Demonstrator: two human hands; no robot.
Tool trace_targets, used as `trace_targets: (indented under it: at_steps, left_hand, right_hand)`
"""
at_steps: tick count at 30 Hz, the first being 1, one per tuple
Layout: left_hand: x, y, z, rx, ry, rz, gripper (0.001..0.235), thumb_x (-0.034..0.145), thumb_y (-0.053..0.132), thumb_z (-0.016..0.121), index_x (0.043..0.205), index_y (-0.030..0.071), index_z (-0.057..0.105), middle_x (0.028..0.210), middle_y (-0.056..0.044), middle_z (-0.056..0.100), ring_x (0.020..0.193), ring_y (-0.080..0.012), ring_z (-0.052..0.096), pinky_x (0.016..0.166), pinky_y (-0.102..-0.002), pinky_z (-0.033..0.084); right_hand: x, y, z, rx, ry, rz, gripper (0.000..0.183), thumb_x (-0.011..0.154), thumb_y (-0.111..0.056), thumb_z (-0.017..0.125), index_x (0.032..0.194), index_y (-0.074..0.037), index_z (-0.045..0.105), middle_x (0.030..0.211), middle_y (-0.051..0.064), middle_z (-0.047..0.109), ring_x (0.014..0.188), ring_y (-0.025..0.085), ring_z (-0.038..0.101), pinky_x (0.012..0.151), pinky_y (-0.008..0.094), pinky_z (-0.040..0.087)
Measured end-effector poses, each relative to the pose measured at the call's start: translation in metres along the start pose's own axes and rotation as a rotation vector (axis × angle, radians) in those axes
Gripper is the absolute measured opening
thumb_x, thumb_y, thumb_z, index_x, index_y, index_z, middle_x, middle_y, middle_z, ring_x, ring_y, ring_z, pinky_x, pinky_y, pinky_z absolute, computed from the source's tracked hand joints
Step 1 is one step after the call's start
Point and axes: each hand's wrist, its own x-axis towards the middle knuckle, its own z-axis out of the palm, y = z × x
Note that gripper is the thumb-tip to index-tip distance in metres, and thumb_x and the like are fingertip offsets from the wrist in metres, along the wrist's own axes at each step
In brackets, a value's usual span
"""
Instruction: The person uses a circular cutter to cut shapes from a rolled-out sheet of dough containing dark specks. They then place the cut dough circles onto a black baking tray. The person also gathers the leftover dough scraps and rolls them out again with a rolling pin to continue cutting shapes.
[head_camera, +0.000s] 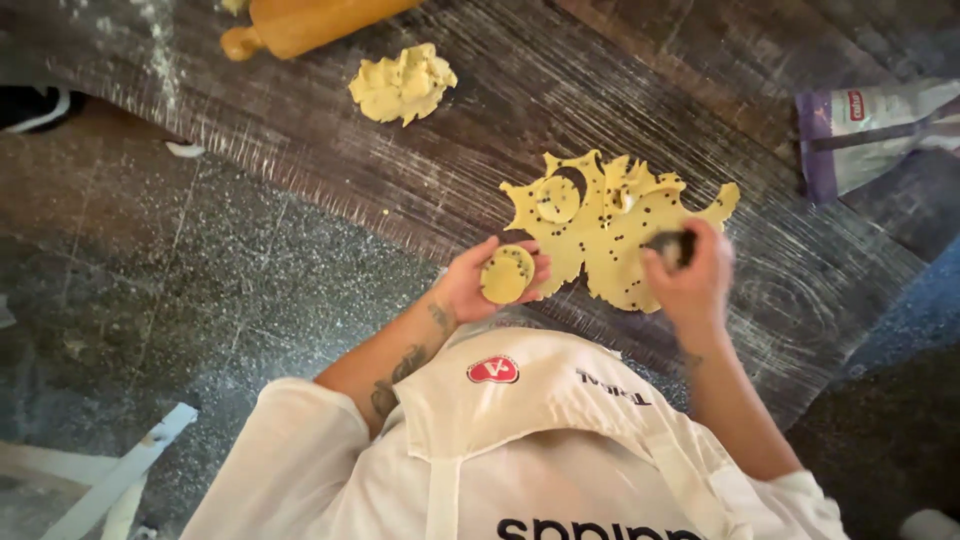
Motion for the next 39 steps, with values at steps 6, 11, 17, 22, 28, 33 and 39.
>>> trace_targets:
  at_steps: [6,11,17,22,28,33,39]
  left_hand:
    - [-0.004,-0.001,0.004,-0.004,-0.082,0.065,0.076,0.097,0.061,0.053,0.156,0.014,0.044,0.154,-0.023,0.049,0.140,-0.0426,0.050,0.113,-0.066,0.041]
    - [-0.005,0.007,0.023,-0.065,-0.135,0.115,0.080,0.096,0.065,0.053,0.154,0.010,0.046,0.155,-0.026,0.047,0.143,-0.0456,0.045,0.114,-0.069,0.038]
    - [-0.004,0.033,0.027,-0.039,-0.110,0.180,0.083,0.095,0.068,0.051,0.152,0.008,0.047,0.154,-0.025,0.048,0.143,-0.0453,0.045,0.113,-0.067,0.042]
    - [-0.021,0.037,0.038,-0.018,-0.068,0.216,0.083,0.096,0.067,0.048,0.153,0.007,0.047,0.153,-0.027,0.049,0.140,-0.0451,0.049,0.113,-0.067,0.042]
    - [-0.039,0.046,0.036,-0.028,-0.036,0.259,0.080,0.096,0.066,0.048,0.151,0.009,0.049,0.153,-0.025,0.050,0.141,-0.0450,0.049,0.113,-0.067,0.042]
    - [-0.043,0.050,0.035,-0.033,-0.064,0.244,0.080,0.094,0.065,0.053,0.152,0.009,0.049,0.155,-0.025,0.048,0.144,-0.0450,0.045,0.116,-0.068,0.037]
    - [-0.015,0.049,0.017,-0.043,-0.059,0.191,0.081,0.093,0.061,0.057,0.153,0.009,0.046,0.155,-0.026,0.048,0.145,-0.0450,0.043,0.116,-0.067,0.037]
  right_hand:
    - [-0.032,0.168,0.000,-0.401,0.466,-0.110,0.077,0.067,-0.016,0.094,0.134,0.002,0.060,0.118,0.025,0.063,0.110,0.045,0.061,0.098,0.051,0.046]
    - [-0.028,0.117,0.011,-0.528,0.421,-0.180,0.067,0.067,-0.030,0.088,0.127,-0.006,0.071,0.135,0.017,0.060,0.128,0.037,0.054,0.110,0.047,0.037]
    - [0.045,-0.039,0.083,-0.158,-0.103,-0.414,0.017,0.097,-0.020,0.071,0.105,-0.007,0.078,0.118,0.011,0.073,0.117,0.032,0.066,0.102,0.042,0.052]
    - [0.075,-0.023,0.136,-0.314,-0.142,-0.478,0.031,0.082,-0.030,0.077,0.111,-0.021,0.073,0.126,-0.002,0.067,0.122,0.023,0.062,0.100,0.038,0.055]
    - [0.094,-0.055,0.125,-0.437,-0.431,-0.199,0.063,0.077,-0.034,0.079,0.135,-0.018,0.063,0.126,0.006,0.061,0.122,0.032,0.060,0.097,0.048,0.055]
    - [0.096,-0.040,0.129,-0.474,-0.423,-0.040,0.039,0.072,-0.047,0.081,0.107,-0.030,0.074,0.106,-0.003,0.059,0.106,0.025,0.064,0.089,0.043,0.057]
    - [0.036,-0.090,0.073,-0.084,-0.309,-0.120,0.020,0.084,-0.032,0.075,0.095,-0.015,0.074,0.084,0.012,0.072,0.085,0.033,0.072,0.078,0.047,0.059]
